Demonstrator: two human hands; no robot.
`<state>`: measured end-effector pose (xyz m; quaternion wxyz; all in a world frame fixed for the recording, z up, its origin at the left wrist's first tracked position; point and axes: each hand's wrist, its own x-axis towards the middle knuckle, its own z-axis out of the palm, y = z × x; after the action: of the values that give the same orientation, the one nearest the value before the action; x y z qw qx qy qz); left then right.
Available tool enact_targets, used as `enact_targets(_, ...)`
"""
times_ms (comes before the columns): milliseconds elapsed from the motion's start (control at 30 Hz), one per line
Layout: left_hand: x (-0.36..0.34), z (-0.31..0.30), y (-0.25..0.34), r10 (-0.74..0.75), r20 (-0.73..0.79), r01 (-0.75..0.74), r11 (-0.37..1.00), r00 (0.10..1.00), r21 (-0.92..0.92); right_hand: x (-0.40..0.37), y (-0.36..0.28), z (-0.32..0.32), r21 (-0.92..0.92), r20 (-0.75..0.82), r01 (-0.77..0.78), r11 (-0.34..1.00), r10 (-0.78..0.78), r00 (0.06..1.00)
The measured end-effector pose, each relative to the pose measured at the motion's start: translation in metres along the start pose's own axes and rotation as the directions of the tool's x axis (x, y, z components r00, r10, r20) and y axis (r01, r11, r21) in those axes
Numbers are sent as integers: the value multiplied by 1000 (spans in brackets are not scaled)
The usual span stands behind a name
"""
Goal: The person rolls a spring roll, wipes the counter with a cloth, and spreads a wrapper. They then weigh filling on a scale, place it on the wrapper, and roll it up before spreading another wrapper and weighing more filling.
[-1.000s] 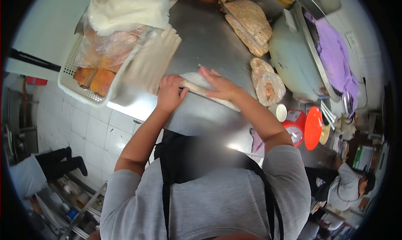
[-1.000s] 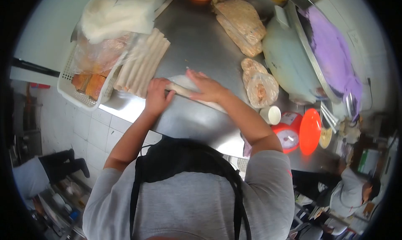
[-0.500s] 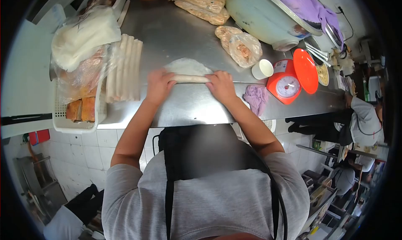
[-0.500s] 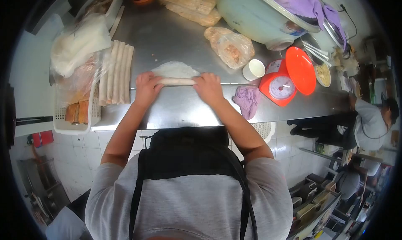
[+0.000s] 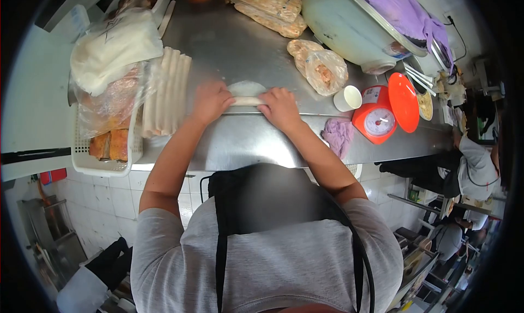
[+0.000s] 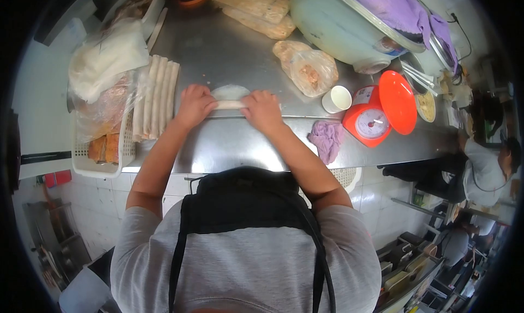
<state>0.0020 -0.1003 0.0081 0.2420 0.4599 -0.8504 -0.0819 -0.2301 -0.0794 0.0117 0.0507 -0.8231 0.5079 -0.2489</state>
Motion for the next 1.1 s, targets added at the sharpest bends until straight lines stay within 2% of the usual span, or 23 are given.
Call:
enact_targets(33,2,-3,0,4,12,-4,1000,1000,-4,1,0,7,41,39,5,999,-7,999)
enact_targets(133,4,-3,17,-35,-135,44,997,990,63,3,8,15,129,104,-1,992,-12,995)
enact_targets(167,3,2,20,-3,-146,11,998,989,54,5,10,14,151,118,-10,988,-8,993)
enact_targets(267,0,17,22,60,-157,-55,998,986,34,16,12,9,86,266,-89,992,63,962)
enact_targets(333,5,20,17,59,-146,-55,998,988,36,21,-1,7,1,81,-51,999,51,995)
enact_targets(367,7,20,14,32,-79,-31,999,996,7,21,-7,7,-45,-12,-39,998,38,999)
enact_targets(433,15,18,7,-22,55,25,999,998,-45,21,-5,14,-26,26,0,1000,0,1000)
enact_targets(533,29,12,2,-59,198,59,998,978,3,24,4,21,47,77,8,999,-12,997)
enact_targets(633,33,8,8,-19,-71,19,1000,997,-1,31,15,22,122,133,-12,992,-4,991)
enact_targets(767,28,23,9,30,-88,-29,1000,996,10,44,23,23,110,245,-50,993,22,969)
enact_targets(867,32,27,1,35,-65,-35,999,997,12,45,11,24,-1,10,10,1000,-10,1000)
enact_targets(967,39,25,-4,31,-40,-30,999,999,35,43,-2,20,23,17,39,999,-39,999)
enact_targets(1100,42,27,2,30,-71,-26,998,997,65,41,15,36,49,10,65,997,-66,998)
